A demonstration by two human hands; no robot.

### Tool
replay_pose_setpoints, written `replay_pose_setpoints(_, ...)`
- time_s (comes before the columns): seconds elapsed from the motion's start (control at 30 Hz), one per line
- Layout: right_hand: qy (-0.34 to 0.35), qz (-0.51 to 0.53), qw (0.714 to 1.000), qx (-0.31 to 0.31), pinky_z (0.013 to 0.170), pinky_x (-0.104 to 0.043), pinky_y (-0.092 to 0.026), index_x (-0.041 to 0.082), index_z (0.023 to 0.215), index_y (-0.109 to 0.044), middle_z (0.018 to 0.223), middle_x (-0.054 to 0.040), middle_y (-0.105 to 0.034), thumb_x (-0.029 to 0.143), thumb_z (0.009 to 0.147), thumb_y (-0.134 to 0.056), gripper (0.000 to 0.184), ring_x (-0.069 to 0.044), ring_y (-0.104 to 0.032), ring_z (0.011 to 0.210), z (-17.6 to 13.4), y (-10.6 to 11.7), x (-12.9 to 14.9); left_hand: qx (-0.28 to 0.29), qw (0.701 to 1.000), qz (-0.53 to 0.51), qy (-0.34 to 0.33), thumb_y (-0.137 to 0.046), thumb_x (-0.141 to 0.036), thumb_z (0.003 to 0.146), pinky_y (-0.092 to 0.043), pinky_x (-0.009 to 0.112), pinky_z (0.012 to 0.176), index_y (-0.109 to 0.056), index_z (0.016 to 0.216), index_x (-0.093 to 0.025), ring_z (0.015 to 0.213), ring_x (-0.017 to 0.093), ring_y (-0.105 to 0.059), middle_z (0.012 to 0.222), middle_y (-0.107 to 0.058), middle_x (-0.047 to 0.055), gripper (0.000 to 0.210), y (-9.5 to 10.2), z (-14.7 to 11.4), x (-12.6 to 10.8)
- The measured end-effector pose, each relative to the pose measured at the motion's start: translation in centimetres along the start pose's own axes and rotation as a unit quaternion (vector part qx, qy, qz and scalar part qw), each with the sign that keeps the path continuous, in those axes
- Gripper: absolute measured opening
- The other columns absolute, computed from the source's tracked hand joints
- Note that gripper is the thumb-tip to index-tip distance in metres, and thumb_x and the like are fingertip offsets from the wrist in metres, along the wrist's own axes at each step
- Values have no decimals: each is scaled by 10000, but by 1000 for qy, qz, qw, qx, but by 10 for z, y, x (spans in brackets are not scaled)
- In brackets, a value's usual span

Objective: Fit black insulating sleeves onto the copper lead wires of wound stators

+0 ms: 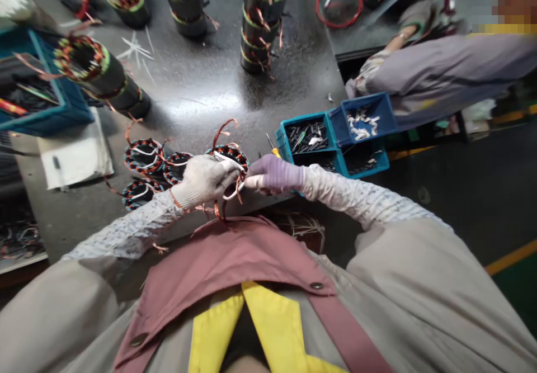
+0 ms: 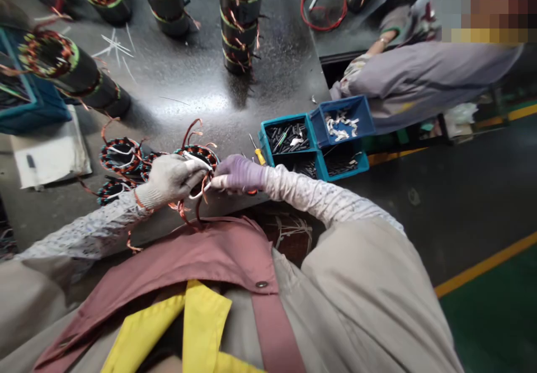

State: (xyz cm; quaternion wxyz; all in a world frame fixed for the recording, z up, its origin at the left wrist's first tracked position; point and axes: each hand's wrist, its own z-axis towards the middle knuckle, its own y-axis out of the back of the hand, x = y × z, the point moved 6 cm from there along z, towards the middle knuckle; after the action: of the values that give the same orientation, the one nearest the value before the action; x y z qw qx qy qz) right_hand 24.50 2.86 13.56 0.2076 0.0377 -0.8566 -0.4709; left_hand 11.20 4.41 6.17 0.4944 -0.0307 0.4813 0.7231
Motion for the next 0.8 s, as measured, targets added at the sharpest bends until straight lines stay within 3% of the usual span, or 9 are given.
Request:
replay_pose_setpoints(0.1, -33, 141, 987, -74, 516, -236, -438, 167, 906, -742, 631, -5, -683, 437, 927, -613, 300, -118, -558, 480, -15, -1, -15, -9, 999, -31, 9, -449, -439, 963, -489, 313, 679, -769, 1050, -235, 773, 221, -714, 844, -767, 61, 390, 7, -4, -1)
replay_pose_setpoints(0.17, -14, 120, 981, -153, 641, -252, -500, 189, 1044, -746, 798, -27, -745, 432, 914, -649, 293, -150, -660, 653, -30, 4, -17, -9, 997, -74, -9, -436, -415, 979, -515, 311, 739, -755, 1059, -237, 813, 204, -716, 910, -778, 56, 374, 13, -11, -9)
replay_pose_setpoints(0.23, 3, 50, 983, -176, 788, -270, -508, 208, 1132, -734, 970, -46, -769, 387, 912, -671, 290, -186, -705, 872, -39, 4, -13, 3, 995, -92, -48, -482, -410, 967, -529, 321, 822, -743, 1063, -242, 882, 200, -717, 988, -781, 55, 326, 16, -18, -21)
replay_pose_setpoints(0.3, -7, -29, 985, -170, 848, -286, -485, 194, 1106, -741, 1035, -72, -769, 354, 941, -641, 251, -210, -703, 963, -38, 1, -11, 7, 994, -76, -78, -527, -388, 949, -533, 318, 811, -739, 1060, -248, 878, 197, -717, 998, -781, 57, 277, 15, -21, -30)
replay_pose_setpoints(0.4, -42, -99, 978, -180, 818, -282, -458, 165, 1039, -751, 989, -90, -772, 316, 996, -555, 251, -206, -703, 916, -32, 3, -13, -26, 994, -74, -70, -511, -332, 956, -507, 260, 665, -745, 1002, -236, 759, 167, -707, 906, -779, 49, 257, 12, -13, -31)
replay_pose_setpoints(0.5, -50, -101, 976, -189, 775, -256, -435, 164, 1042, -748, 947, -70, -770, 289, 1017, -513, 267, -176, -692, 864, -28, 6, -16, -12, 987, -149, -64, -542, -314, 928, -510, 227, 647, -735, 917, -207, 739, 146, -700, 834, -764, 29, 221, 8, -2, -28)
replay_pose_setpoints(0.63, -20, -106, 985, -136, 788, -266, -423, 147, 1065, -738, 1000, -90, -765, 299, 1023, -487, 296, -186, -684, 903, -28, 7, -12, -13, 970, -241, -13, -590, -270, 893, -555, 222, 700, -700, 961, -172, 736, 129, -699, 852, -761, 21, 162, 10, 0, -22)
replay_pose_setpoints(0.73, -20, -108, 987, -114, 776, -273, -426, 145, 1047, -733, 970, -94, -760, 291, 1009, -497, 280, -191, -682, 889, -27, 9, -9, -70, 979, -185, -44, -561, -208, 872, -563, 244, 749, -697, 1020, -191, 820, 144, -716, 942, -767, 32, 202, 11, -4, -25)
replay_pose_setpoints(0.8, -29, -107, 988, -108, 759, -283, -431, 141, 958, -727, 909, -94, -749, 289, 988, -525, 252, -197, -676, 851, -24, 8, -7, -64, 984, -142, -85, -537, -179, 848, -549, 248, 722, -708, 979, -209, 815, 150, -710, 925, -759, 32, 218, 5, -4, -30)
